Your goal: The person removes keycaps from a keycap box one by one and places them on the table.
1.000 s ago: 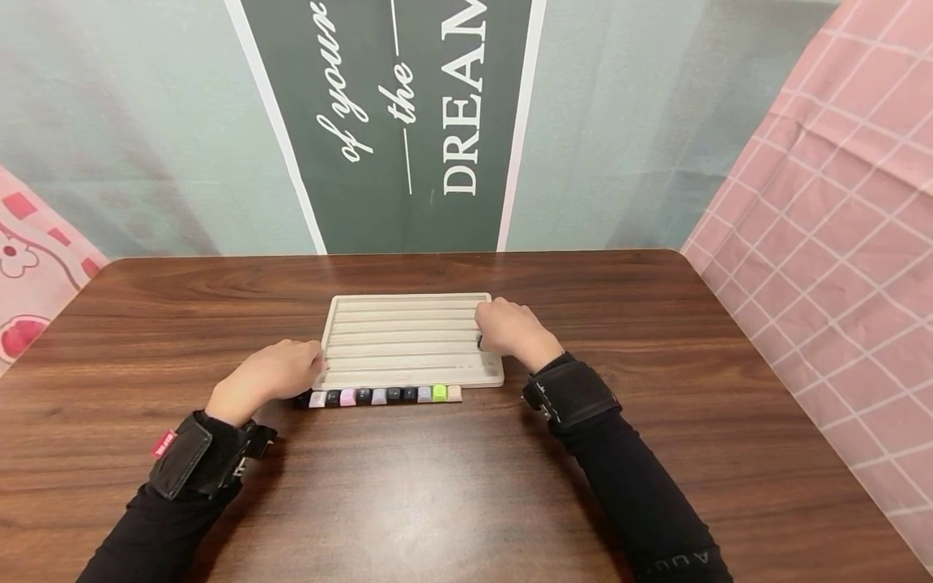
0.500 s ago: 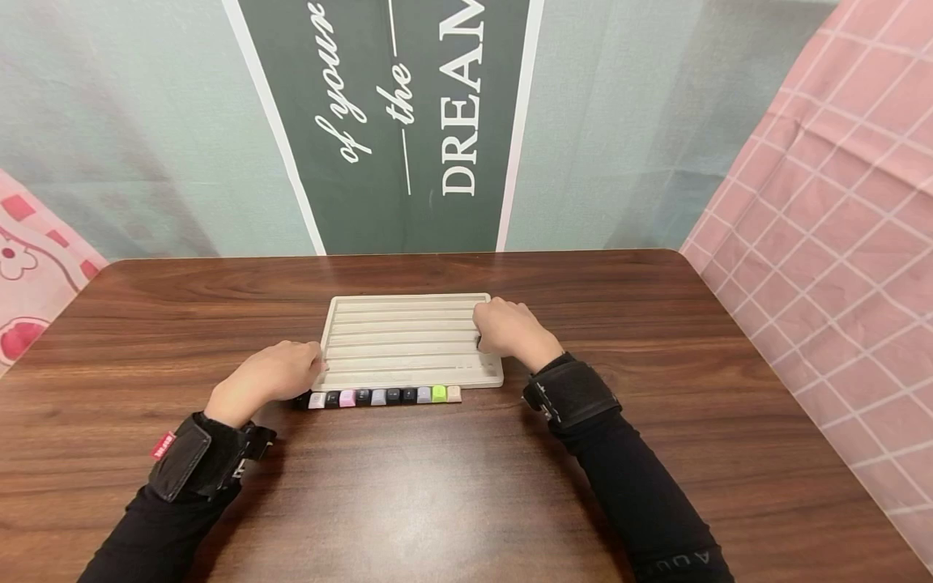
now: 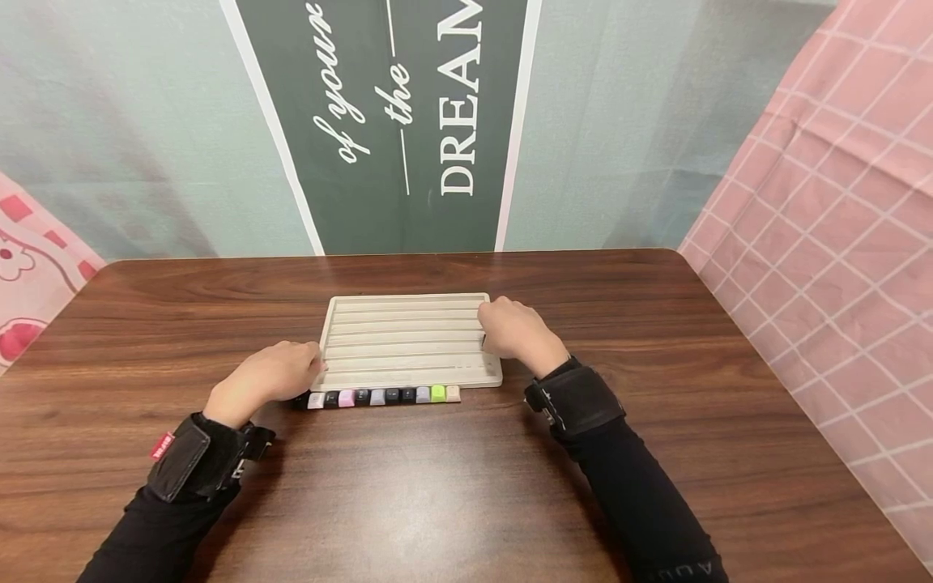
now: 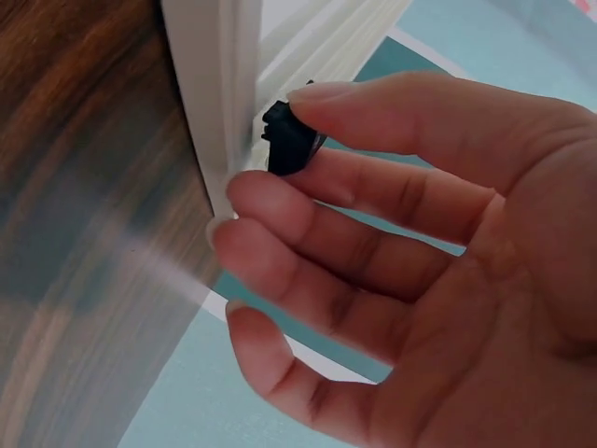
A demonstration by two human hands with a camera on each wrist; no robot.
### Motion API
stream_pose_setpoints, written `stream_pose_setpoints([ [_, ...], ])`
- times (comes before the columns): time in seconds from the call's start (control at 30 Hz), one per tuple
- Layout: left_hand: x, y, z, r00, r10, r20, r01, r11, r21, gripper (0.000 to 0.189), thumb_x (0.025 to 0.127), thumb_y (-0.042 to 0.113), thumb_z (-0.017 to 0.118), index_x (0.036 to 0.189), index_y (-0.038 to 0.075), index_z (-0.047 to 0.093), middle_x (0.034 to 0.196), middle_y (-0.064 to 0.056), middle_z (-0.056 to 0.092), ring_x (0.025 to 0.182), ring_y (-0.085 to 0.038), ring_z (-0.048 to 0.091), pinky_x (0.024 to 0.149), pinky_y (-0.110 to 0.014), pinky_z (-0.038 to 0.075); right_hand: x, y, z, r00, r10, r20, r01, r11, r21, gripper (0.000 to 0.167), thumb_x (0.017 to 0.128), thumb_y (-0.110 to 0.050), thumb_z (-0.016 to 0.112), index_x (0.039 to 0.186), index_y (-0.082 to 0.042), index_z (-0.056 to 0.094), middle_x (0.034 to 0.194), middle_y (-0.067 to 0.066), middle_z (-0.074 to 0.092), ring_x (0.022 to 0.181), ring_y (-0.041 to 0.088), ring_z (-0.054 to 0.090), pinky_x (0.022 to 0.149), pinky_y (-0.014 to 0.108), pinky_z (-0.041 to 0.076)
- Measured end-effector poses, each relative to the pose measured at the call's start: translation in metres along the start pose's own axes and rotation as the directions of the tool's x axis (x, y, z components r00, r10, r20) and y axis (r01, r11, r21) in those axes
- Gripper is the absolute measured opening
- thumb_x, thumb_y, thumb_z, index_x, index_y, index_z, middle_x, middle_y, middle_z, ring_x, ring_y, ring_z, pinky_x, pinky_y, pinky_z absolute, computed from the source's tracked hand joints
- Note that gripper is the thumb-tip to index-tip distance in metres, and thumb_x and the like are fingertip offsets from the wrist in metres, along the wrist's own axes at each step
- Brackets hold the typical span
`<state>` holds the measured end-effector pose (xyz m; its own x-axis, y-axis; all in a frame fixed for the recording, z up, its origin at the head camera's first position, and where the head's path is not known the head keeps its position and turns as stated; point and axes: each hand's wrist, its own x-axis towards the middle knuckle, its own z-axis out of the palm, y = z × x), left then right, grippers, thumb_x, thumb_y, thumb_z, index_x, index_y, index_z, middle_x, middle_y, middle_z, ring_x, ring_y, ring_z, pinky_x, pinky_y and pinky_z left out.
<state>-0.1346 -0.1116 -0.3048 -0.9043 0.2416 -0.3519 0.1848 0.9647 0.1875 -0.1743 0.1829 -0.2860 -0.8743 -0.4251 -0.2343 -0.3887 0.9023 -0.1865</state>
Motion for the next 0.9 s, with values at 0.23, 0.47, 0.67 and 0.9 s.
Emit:
stream_pose_setpoints([
  [0.23, 0.0, -0.001, 0.001, 1.0, -0.005, -0.007, 0.005, 1.0, 0.001, 0.023, 0.093, 0.016, 0.04, 0.093, 0.0, 0.057, 0.096, -0.02, 0.059, 0.082, -0.029, 0.057, 0.065, -0.045, 0.045, -0.008, -0.004, -0.001, 0.999, 0.026, -0.022, -0.026, 0.999, 0.024, 0.033, 0.073, 0.004, 0.054, 0.061, -0.013, 0.029, 0.061, -0.002, 0.018, 0.053, 0.012, 0.018, 0.05, 0.026, 0.018],
  [0.47, 0.0, -0.001, 0.001, 1.0, 0.002, -0.008, -0.002, 1.0, 0.003, 0.022, 0.093, 0.015, 0.04, 0.09, 0.001, 0.057, 0.093, -0.019, 0.059, 0.079, -0.028, 0.056, 0.065, -0.044, 0.045, -0.013, -0.006, 0.0, 0.999, 0.024, -0.039, -0.023, 1.0, 0.019, 0.031, 0.073, 0.003, 0.057, 0.06, -0.012, 0.032, 0.061, -0.002, 0.021, 0.053, 0.013, 0.022, 0.05, 0.026, 0.019],
  [0.67, -0.002, 0.0, 0.001, 1.0, 0.013, -0.007, -0.013, 1.0, 0.009, 0.022, 0.093, 0.015, 0.041, 0.093, 0.0, 0.057, 0.094, -0.019, 0.059, 0.081, -0.029, 0.057, 0.066, -0.044, 0.045, -0.019, -0.01, 0.001, 0.999, 0.005, -0.051, -0.004, 1.0, 0.018, 0.033, 0.073, 0.003, 0.058, 0.061, -0.012, 0.031, 0.061, -0.002, 0.02, 0.053, 0.013, 0.021, 0.05, 0.026, 0.019],
  [0.9, -0.002, 0.0, 0.001, 1.0, 0.006, -0.001, -0.006, 1.0, 0.007, 0.022, 0.093, 0.015, 0.04, 0.093, 0.0, 0.057, 0.093, -0.019, 0.059, 0.079, -0.028, 0.056, 0.065, -0.044, 0.045, -0.026, -0.015, 0.002, 0.998, -0.038, -0.057, 0.039, 0.999, 0.019, 0.031, 0.076, 0.003, 0.057, 0.063, -0.012, 0.034, 0.061, -0.002, 0.021, 0.053, 0.013, 0.021, 0.05, 0.026, 0.019],
])
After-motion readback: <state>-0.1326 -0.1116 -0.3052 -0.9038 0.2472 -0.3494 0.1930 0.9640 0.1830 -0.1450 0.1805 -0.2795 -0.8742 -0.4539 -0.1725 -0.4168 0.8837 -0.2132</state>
